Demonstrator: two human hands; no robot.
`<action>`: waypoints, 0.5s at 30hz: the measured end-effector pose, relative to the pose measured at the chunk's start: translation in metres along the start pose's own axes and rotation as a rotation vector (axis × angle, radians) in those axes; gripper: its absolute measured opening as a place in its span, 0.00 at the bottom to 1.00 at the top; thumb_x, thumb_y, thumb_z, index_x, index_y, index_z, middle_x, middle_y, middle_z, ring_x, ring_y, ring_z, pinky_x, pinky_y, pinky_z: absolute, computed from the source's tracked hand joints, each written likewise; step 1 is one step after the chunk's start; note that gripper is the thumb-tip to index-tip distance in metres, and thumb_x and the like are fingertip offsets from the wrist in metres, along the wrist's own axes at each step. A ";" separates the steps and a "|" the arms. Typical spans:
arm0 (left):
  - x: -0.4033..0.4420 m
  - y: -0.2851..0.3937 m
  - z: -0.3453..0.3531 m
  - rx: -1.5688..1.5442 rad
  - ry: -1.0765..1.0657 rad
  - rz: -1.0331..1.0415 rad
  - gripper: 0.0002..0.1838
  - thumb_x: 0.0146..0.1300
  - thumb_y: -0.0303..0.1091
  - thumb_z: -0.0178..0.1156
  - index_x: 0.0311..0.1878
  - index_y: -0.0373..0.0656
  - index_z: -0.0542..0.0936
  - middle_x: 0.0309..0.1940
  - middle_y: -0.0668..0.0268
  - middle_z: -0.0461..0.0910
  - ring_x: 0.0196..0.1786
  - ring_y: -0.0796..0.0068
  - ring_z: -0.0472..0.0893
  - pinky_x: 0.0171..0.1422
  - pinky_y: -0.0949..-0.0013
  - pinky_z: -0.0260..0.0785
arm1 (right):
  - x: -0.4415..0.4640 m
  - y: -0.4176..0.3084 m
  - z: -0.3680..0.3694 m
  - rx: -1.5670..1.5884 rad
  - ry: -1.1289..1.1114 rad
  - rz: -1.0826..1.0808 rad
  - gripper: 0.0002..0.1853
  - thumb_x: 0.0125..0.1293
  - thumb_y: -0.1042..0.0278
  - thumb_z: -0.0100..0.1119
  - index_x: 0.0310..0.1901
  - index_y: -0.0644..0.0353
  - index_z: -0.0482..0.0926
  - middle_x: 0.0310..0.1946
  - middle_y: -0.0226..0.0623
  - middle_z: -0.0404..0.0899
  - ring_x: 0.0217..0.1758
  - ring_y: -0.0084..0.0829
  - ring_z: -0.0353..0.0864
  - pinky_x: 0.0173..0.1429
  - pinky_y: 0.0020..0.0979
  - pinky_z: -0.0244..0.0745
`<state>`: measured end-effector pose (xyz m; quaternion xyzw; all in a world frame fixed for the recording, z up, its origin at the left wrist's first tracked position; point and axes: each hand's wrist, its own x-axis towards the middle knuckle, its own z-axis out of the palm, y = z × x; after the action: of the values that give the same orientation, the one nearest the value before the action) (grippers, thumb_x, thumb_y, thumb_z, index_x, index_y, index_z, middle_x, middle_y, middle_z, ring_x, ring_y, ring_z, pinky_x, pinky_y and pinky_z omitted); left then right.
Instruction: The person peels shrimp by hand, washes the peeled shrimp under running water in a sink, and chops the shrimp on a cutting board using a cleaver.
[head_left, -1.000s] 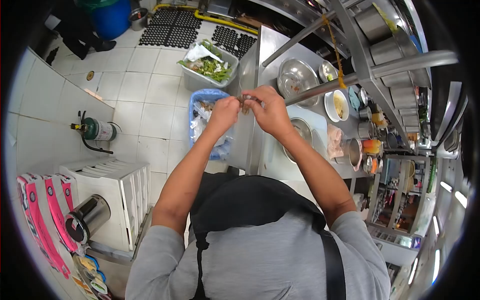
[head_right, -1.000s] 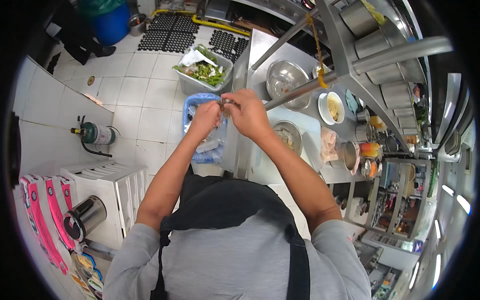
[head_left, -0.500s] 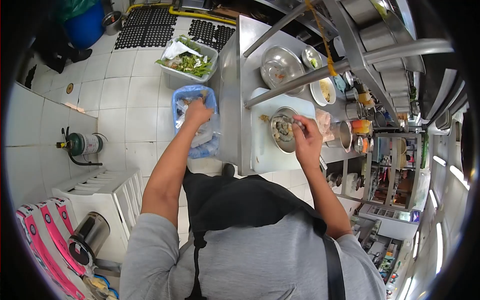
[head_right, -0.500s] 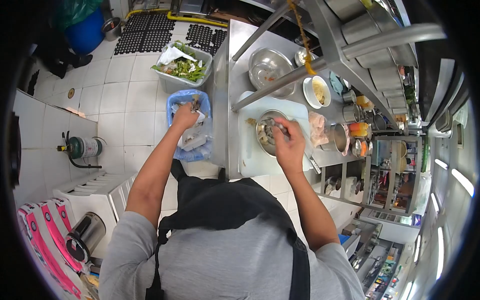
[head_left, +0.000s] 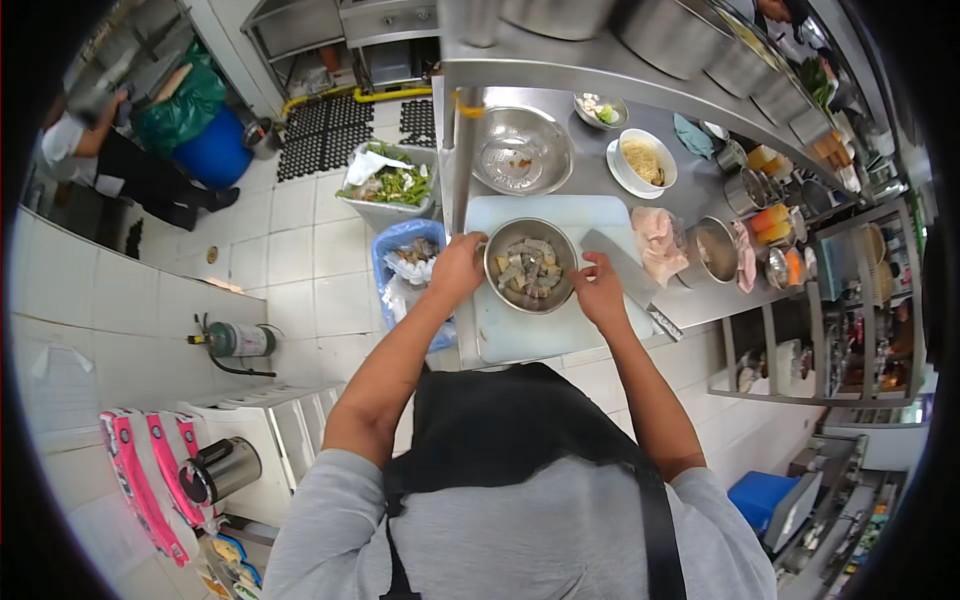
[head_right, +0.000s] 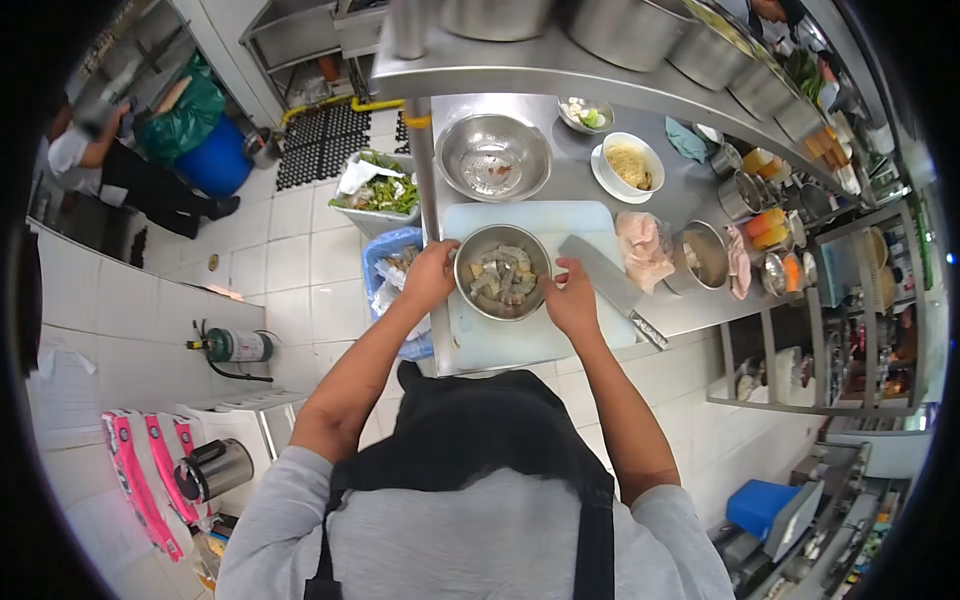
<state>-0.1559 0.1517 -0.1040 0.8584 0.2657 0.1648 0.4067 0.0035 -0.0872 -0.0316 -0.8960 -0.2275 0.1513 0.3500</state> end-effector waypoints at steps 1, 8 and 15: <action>-0.002 0.000 0.005 0.035 0.036 0.006 0.18 0.66 0.29 0.65 0.59 0.42 0.84 0.50 0.48 0.84 0.53 0.43 0.84 0.57 0.47 0.78 | 0.003 0.007 0.004 0.072 -0.041 0.055 0.24 0.69 0.64 0.70 0.62 0.67 0.79 0.44 0.49 0.87 0.44 0.38 0.90 0.46 0.37 0.84; -0.023 -0.014 0.008 -0.054 0.288 -0.243 0.17 0.68 0.34 0.70 0.58 0.38 0.85 0.36 0.62 0.83 0.35 0.72 0.80 0.43 0.64 0.77 | 0.011 0.043 0.028 0.399 -0.123 0.195 0.15 0.65 0.72 0.65 0.51 0.67 0.77 0.33 0.46 0.86 0.28 0.37 0.89 0.34 0.38 0.83; -0.078 -0.015 -0.021 -0.071 0.472 -0.349 0.31 0.66 0.32 0.68 0.72 0.40 0.74 0.37 0.64 0.82 0.32 0.77 0.78 0.40 0.69 0.75 | -0.040 0.110 -0.060 0.525 -0.064 0.153 0.12 0.64 0.76 0.61 0.49 0.65 0.75 0.38 0.42 0.85 0.31 0.28 0.85 0.26 0.31 0.79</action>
<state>-0.2336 0.1264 -0.1077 0.7229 0.4907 0.2964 0.3856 0.0282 -0.2129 -0.0607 -0.7838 -0.1232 0.2594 0.5506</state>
